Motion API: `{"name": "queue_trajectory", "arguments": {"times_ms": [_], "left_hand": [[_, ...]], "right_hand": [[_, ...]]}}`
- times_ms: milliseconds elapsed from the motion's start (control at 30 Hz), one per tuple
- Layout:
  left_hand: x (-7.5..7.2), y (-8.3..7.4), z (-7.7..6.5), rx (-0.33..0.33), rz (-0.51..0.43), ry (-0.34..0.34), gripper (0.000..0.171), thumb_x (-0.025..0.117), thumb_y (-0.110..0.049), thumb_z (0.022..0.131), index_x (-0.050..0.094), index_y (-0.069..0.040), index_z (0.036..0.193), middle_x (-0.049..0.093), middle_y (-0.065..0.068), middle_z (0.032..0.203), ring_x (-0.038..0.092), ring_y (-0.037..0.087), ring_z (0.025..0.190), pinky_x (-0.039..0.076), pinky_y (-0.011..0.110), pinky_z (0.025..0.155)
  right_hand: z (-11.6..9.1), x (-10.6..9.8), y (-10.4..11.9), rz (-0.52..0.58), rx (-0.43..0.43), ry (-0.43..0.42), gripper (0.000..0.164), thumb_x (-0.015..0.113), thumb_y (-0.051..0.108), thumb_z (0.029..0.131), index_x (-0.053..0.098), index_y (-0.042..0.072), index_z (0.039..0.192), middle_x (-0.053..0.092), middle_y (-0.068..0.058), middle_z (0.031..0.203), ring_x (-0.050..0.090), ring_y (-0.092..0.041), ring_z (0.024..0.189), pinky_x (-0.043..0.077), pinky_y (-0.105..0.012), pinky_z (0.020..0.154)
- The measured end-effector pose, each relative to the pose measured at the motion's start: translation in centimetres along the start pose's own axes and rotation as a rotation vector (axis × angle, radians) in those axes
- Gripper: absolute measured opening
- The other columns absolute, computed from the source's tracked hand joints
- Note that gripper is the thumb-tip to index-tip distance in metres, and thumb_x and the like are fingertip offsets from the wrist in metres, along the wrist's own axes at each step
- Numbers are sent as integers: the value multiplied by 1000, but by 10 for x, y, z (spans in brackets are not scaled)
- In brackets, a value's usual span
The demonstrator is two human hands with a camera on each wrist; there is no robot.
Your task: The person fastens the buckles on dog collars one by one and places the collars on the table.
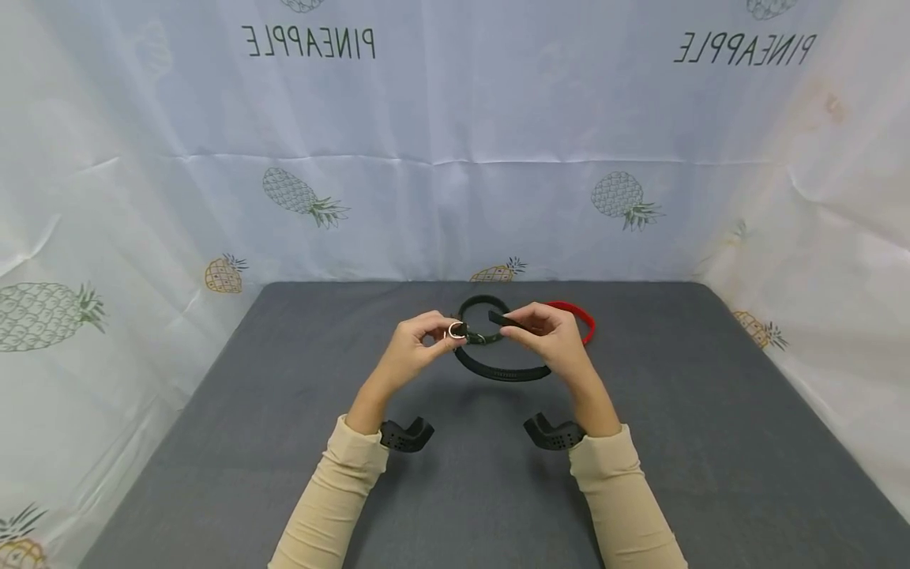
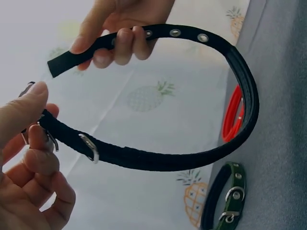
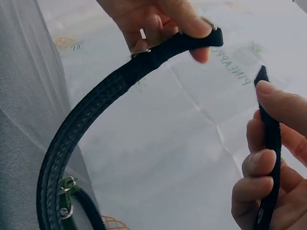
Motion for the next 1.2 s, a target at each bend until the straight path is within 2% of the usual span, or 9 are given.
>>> {"name": "queue_trajectory", "arguments": {"times_ms": [133,233,433,500,700,1200], "left_hand": [[4,-4,0,22,11,18,15,74,-3,82,73,-1,97,61,10,76,47,3,68,42,20,61],[6,-7,0,42,27,27,16,74,-2,81,74,-2,97,61,9,75,47,4,66,42,21,60],[9,-12,0,40,93,45,15,75,-5,81,75,-4,96,60,7,73,46,4,64,43,23,58],[10,-14,0,40,127,48,14,75,-8,82,75,-5,96,60,6,73,46,4,64,43,24,58],[14,-17,0,34,211,72,13,73,-11,85,74,-5,97,57,5,72,45,5,64,41,18,58],[22,-20,-1,47,295,113,9,72,-7,85,73,-4,93,58,5,72,48,9,65,42,17,59]], "right_hand": [[-1,2,5,-34,2,12,23,74,0,81,67,-14,99,68,23,86,64,3,73,52,-14,64],[-1,4,8,-81,17,26,21,73,-2,81,68,-11,98,68,21,87,65,2,72,52,-16,65],[-4,8,15,-218,43,62,19,75,-1,79,72,-5,97,70,-15,89,57,1,64,43,-19,56],[-5,10,18,-266,39,66,19,76,-1,78,72,-3,96,69,-20,88,54,1,63,42,-19,56],[-6,15,21,-346,46,80,18,78,1,77,73,-1,94,68,-17,86,53,0,63,45,-19,57],[-7,23,20,-378,35,136,16,79,1,76,73,3,90,71,-15,85,56,1,63,47,-19,57]]}}
Point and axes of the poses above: each hand's wrist, its own z-axis towards the middle knuckle, its own x-axis out of the palm, y = z × x, the point moved 8 cm from there along z, towards the middle knuckle
